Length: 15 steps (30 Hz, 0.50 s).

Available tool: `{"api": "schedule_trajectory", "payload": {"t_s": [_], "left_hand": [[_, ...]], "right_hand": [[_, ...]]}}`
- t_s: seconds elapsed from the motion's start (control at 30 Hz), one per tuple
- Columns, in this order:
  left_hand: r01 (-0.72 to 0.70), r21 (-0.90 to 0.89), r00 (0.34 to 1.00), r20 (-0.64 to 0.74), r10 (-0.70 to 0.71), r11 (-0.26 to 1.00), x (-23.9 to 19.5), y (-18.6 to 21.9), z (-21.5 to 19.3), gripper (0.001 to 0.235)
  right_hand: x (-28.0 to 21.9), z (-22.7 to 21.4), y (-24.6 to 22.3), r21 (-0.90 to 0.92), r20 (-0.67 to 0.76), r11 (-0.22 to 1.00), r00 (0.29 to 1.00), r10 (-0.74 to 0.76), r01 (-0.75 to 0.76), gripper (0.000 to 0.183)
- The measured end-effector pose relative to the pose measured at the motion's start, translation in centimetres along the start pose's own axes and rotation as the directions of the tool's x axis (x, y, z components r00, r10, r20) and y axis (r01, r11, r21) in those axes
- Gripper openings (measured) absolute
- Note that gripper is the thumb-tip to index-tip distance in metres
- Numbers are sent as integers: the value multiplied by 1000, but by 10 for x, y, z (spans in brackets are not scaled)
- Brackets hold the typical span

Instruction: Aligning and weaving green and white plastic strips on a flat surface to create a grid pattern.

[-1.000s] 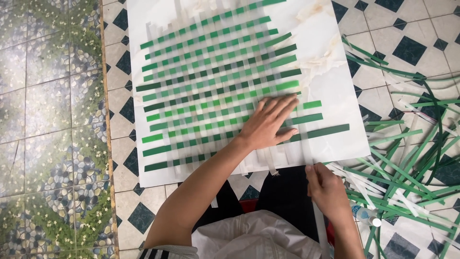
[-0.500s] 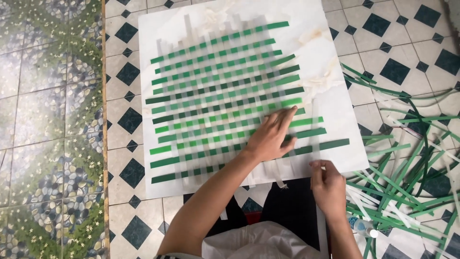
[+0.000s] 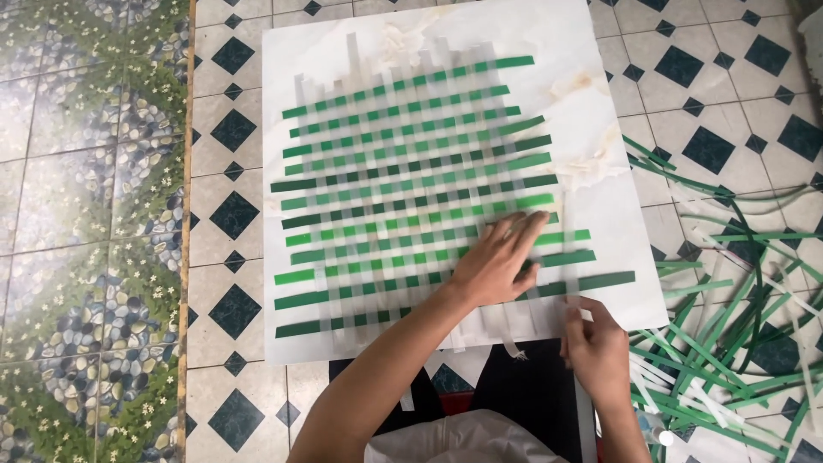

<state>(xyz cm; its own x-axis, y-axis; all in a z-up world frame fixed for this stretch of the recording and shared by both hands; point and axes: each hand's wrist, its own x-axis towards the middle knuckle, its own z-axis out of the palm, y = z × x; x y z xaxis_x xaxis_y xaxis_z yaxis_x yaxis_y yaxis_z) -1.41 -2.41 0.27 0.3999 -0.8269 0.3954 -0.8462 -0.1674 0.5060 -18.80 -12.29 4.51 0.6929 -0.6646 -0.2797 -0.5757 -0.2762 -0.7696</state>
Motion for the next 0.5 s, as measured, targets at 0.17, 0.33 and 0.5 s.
{"api": "schedule_trajectory", "payload": {"t_s": [0.17, 0.33, 0.5], "left_hand": [[-150, 532, 988, 48, 147, 833, -3, -5, 14, 52], [-169, 576, 983, 159, 93, 799, 4, -1, 16, 60], [-123, 482, 992, 66, 105, 867, 1, -7, 19, 52]], "right_hand": [[3, -7, 5, 97, 166, 985, 978, 123, -140, 20], [19, -26, 12, -327, 162, 943, 979, 124, -66, 24], [61, -28, -11, -537, -18, 726, 854, -520, 430, 27]]}}
